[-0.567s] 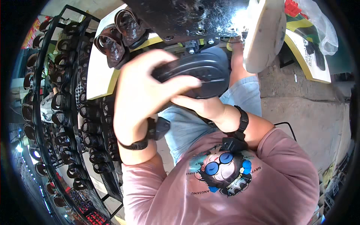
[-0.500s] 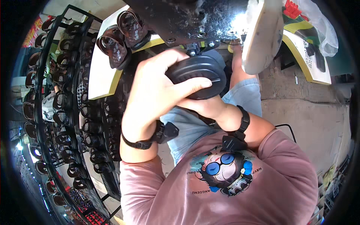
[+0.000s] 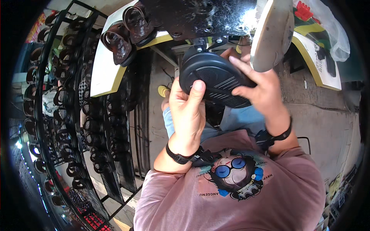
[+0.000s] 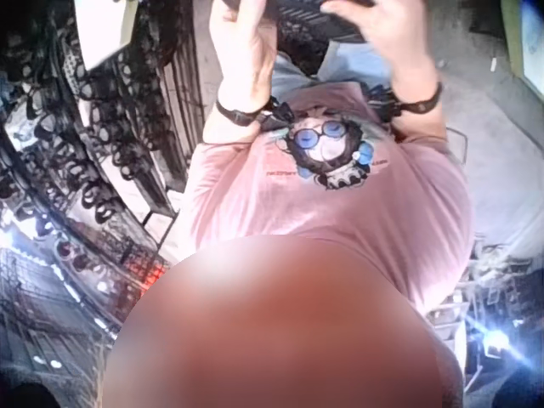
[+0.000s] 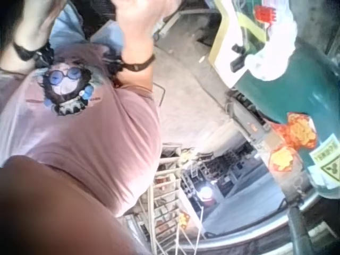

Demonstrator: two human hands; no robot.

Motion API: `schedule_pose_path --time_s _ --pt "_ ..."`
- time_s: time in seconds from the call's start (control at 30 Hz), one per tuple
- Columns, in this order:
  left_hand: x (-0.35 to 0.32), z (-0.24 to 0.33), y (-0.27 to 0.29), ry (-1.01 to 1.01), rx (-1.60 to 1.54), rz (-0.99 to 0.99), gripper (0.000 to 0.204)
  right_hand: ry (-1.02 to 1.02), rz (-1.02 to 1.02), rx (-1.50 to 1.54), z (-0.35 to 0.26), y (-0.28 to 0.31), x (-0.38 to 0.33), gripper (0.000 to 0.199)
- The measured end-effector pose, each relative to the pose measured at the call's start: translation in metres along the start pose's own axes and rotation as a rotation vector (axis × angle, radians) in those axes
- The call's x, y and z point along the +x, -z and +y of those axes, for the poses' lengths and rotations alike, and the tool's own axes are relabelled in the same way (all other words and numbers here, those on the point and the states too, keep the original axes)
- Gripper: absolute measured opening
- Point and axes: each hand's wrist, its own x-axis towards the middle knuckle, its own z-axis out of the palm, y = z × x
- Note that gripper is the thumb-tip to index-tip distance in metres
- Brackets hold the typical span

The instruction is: The recorder is assembling and inspecting various components of leather sandals, including attaching soles to the upper parts using a machine.

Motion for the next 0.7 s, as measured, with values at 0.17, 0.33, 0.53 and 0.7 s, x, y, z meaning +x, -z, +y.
schedule_pose_path --time_s 0.17,0.33,0.53,0.7 --pt "0.002 0.011 0.001 0.024 -0.042 0.002 0.028 0.031 -0.187 0.043 -0.015 0.026 0.04 0.039" --pt "0.002 0.055 0.022 -0.133 0.508 0.19 0.024 -0.144 -0.236 0.18 -0.027 -0.002 0.015 0.045" --pt "0.009 0.113 0.095 -1.192 1.463 0.479 0.036 -0.236 -0.273 0.184 0.005 -0.045 -0.033 0.05" --pt "0.079 0.139 0.227 -0.513 2.201 0.405 0.047 -0.271 -0.358 0.205 -0.003 -0.055 -0.018 0.044"
